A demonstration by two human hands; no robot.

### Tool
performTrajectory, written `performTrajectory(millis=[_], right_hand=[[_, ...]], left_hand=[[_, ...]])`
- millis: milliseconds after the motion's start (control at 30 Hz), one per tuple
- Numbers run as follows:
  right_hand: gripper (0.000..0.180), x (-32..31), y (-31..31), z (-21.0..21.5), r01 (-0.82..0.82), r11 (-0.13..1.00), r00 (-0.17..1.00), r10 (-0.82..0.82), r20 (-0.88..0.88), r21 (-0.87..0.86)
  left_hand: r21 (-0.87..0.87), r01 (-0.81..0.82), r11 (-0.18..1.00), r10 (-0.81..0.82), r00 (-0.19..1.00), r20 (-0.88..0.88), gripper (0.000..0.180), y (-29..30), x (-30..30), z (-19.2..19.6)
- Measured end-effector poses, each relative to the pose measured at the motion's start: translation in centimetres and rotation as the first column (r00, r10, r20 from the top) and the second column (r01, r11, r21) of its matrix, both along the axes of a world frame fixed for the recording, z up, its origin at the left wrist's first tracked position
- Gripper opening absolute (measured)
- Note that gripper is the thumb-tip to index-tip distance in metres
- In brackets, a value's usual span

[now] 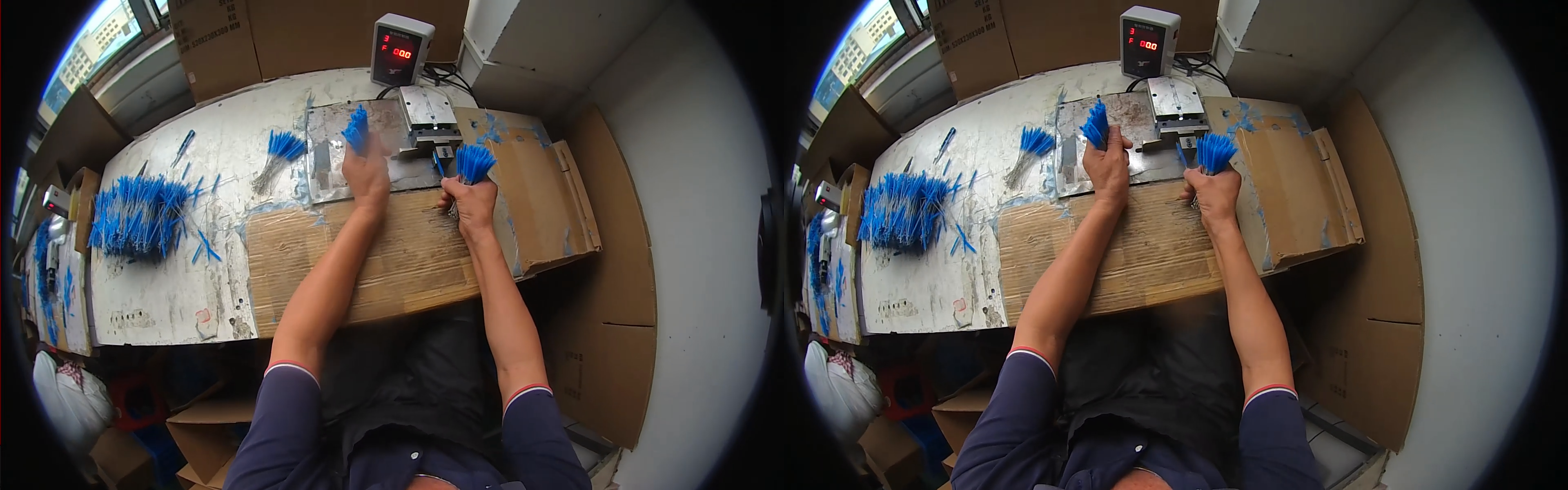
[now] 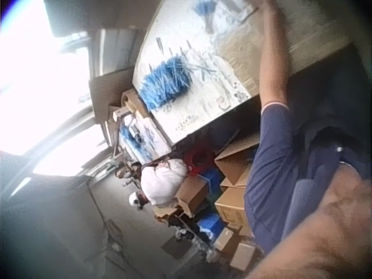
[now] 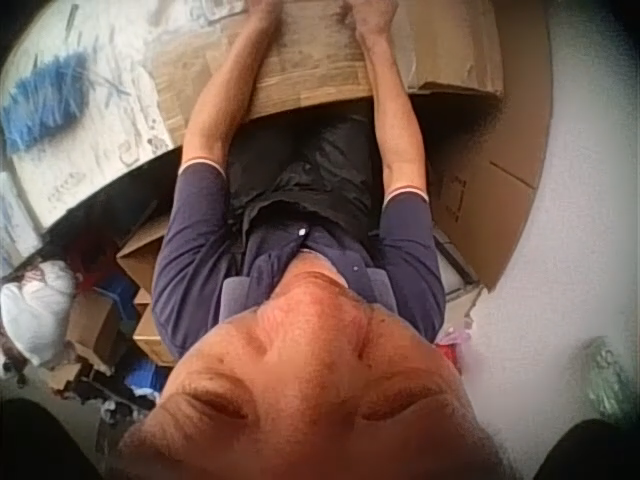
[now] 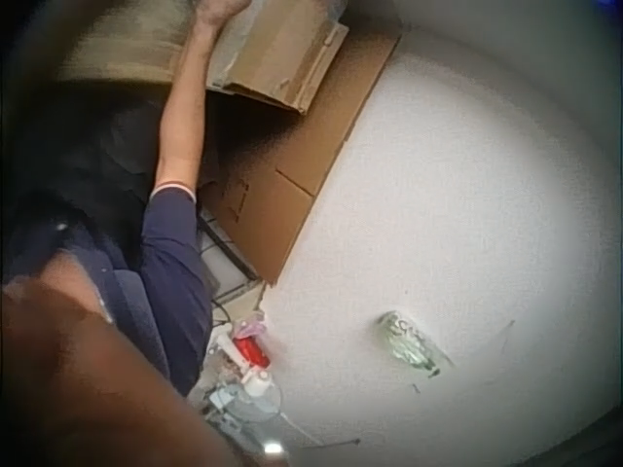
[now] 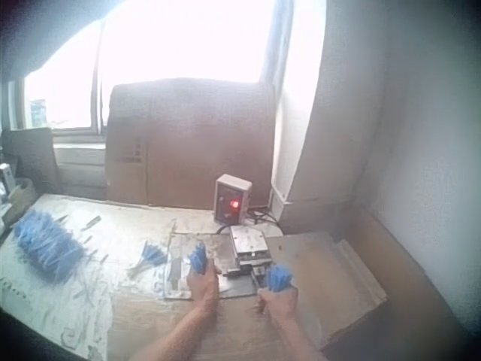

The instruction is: The worker is assembling blue plastic brush heads by aligning bunches and feeding them into a specialized assembly machine.

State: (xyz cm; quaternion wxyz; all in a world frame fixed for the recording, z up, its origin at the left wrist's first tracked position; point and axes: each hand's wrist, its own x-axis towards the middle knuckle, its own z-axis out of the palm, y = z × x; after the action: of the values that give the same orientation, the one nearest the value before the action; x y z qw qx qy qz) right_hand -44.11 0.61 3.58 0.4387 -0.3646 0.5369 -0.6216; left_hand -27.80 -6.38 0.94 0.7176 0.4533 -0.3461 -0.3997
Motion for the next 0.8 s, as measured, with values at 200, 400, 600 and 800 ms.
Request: performTrajectory(millis=[200,400,600,800], right_hand=[[0.015,1.1,-0.9,0.6,0.069,0.995,0.996,-0.064,-0.063,0.079],[0.015,2.4,-2.3,-0.2,0.153,0.983,0.980,-0.139,-0.142,0.098],[0.013,2.6,-2.1,0.2,0.166,0.981,0.982,-0.154,-0.111,0.100],[0.009,1.7,-1.7,0.4,0.059,0.993,0.989,-0.072,0.129,0.101]], left_hand=[[-0.072,0.048,0.996,-0.047,0.999,0.017,0.022,0.2,-0.3,-0.9],[-0.033,0.054,0.998,-0.052,0.997,0.062,0.020,0.4,0.4,-0.5],[-0.114,-0.080,0.990,0.107,0.962,0.253,0.011,0.9,0.2,0.1],[-0.331,-0.097,0.939,0.308,0.670,0.676,0.008,1.1,0.3,0.2]])
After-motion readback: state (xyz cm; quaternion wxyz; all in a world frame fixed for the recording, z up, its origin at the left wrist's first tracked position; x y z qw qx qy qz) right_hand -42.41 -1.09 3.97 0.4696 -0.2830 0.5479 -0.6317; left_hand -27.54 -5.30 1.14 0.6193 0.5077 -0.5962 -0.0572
